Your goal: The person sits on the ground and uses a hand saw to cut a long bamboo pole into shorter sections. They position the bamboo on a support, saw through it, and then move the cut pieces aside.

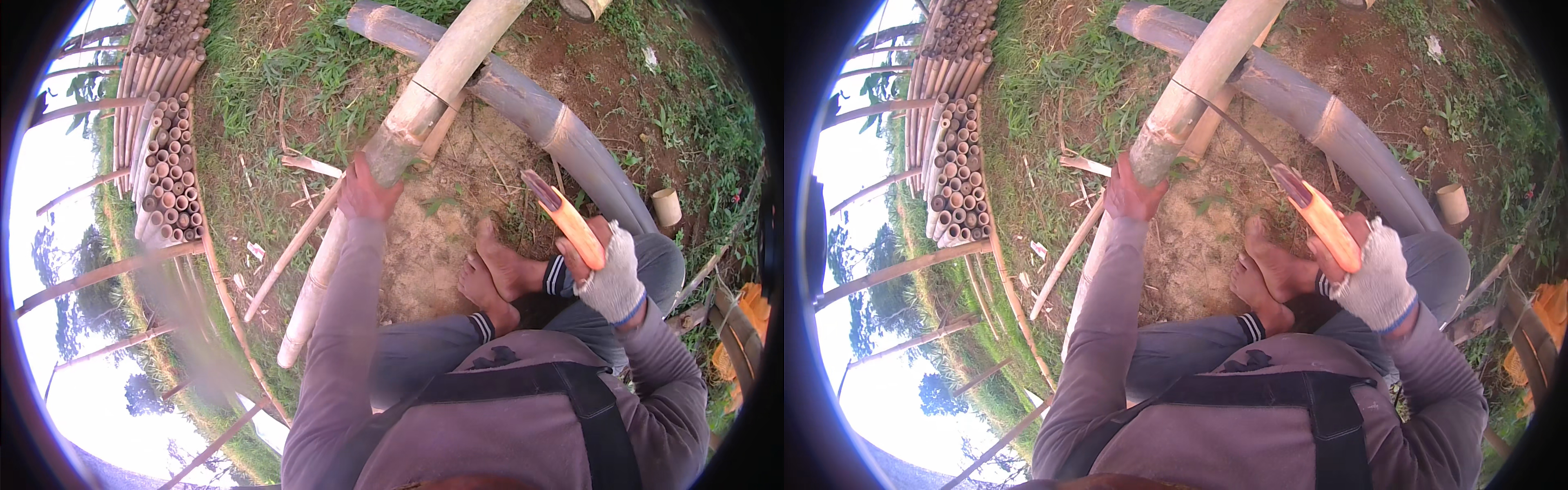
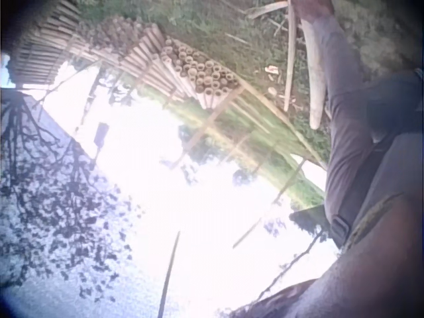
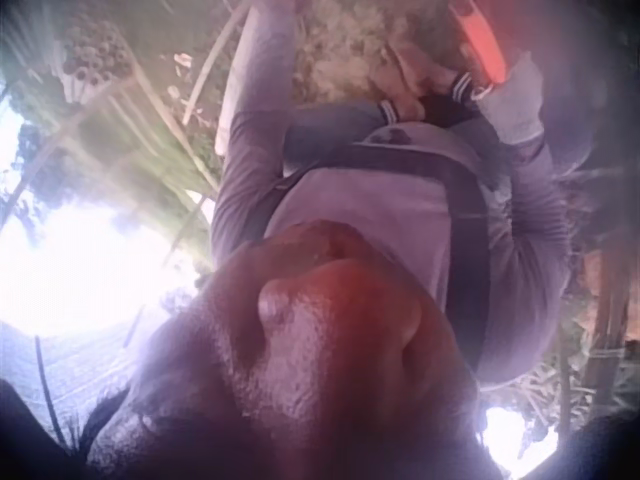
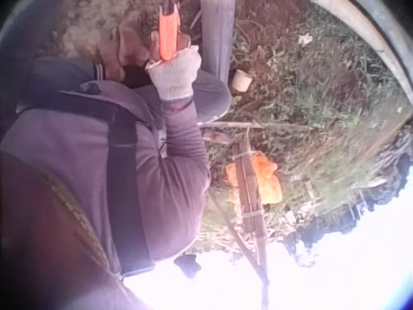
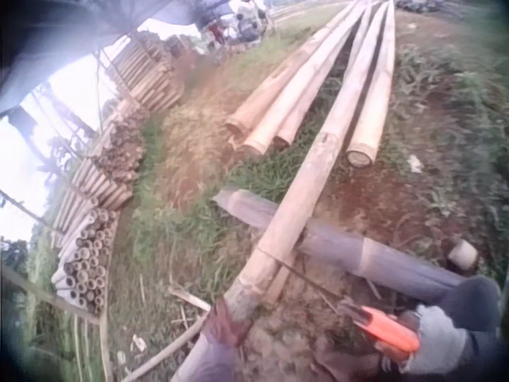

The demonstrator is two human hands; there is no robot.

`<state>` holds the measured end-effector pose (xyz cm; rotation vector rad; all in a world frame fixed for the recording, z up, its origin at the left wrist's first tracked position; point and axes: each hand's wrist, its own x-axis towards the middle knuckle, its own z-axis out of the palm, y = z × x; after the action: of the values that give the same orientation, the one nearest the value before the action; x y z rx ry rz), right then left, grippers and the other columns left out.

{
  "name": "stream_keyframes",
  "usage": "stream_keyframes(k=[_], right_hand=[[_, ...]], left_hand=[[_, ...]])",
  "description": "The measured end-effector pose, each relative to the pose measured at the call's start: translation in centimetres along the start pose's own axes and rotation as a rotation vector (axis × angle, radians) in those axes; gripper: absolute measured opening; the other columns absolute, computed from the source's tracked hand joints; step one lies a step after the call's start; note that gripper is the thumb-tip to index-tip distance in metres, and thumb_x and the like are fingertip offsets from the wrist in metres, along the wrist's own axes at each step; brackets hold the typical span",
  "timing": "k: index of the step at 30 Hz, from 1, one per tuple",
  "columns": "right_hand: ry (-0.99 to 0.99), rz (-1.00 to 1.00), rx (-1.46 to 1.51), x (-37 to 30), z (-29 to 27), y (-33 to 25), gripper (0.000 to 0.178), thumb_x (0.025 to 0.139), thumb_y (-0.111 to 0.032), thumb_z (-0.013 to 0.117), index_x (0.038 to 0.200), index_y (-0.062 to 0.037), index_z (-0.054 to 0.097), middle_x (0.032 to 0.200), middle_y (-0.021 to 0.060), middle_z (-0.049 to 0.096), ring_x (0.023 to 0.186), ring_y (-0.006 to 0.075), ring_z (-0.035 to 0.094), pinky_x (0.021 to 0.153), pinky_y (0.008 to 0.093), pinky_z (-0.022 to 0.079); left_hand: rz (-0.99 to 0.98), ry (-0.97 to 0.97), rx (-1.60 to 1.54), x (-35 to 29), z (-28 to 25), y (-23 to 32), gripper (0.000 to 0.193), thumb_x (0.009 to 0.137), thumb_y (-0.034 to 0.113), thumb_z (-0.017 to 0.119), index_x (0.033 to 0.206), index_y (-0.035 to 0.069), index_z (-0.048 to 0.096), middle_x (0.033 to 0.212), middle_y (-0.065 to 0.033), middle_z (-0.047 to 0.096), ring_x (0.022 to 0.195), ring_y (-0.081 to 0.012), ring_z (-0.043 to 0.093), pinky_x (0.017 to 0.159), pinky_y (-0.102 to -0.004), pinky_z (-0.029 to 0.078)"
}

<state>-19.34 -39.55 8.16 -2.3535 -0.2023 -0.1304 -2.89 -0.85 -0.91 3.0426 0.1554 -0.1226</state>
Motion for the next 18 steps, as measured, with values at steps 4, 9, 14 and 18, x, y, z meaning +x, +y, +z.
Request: stream_keyframes(k=[4,9,14,18], right_hand=[[0.135,-0.007,0.076,16.4,8.9,2.1,0.038,0.1,-0.037,0.077,0.089,-0.0009,0.072,0.074,0.0228,0.07,0.07,0.0446,0.07,0.06,0.0511,0.053],[0.073,0.09,-0.011,16.1,9.5,-0.3,0.046,0.1,-0.046,0.074,0.088,-0.0019,0.073,0.076,0.0226,0.071,0.074,0.0453,0.071,0.064,0.052,0.055],[0.017,0.057,0.071,1.7,-0.4,-1.7,0.024,0.097,-0.028,0.082,0.099,-0.0054,0.073,0.074,0.0153,0.067,0.073,0.0406,0.07,0.063,0.0484,0.053],[0.006,0.034,0.035,5.6,3.9,1.3,0.022,0.098,-0.026,0.08,0.098,-0.0045,0.074,0.073,0.0171,0.067,0.074,0.0401,0.071,0.064,0.0499,0.054]], left_hand=[[0.058,0.026,-0.018,1.5,-1.5,2.4,0.096,0.074,0.039,0.094,0.153,0.014,0.046,0.136,-0.0201,0.065,0.126,-0.0438,0.065,0.106,-0.0547,0.053],[0.041,-0.038,-0.013,1.0,-2.0,1.3,0.104,0.072,0.044,0.095,0.156,0.011,0.044,0.138,-0.0219,0.064,0.128,-0.0434,0.064,0.108,-0.053,0.053],[0.027,0.026,0.0,-0.2,-0.1,-1.0,0.103,0.074,0.044,0.094,0.157,0.012,0.043,0.138,-0.0228,0.064,0.126,-0.044,0.065,0.106,-0.0543,0.054],[0.003,-0.005,0.016,0.4,-0.5,0.0,0.107,0.072,0.043,0.094,0.16,0.013,0.041,0.138,-0.0227,0.064,0.127,-0.044,0.065,0.106,-0.0541,0.054]])
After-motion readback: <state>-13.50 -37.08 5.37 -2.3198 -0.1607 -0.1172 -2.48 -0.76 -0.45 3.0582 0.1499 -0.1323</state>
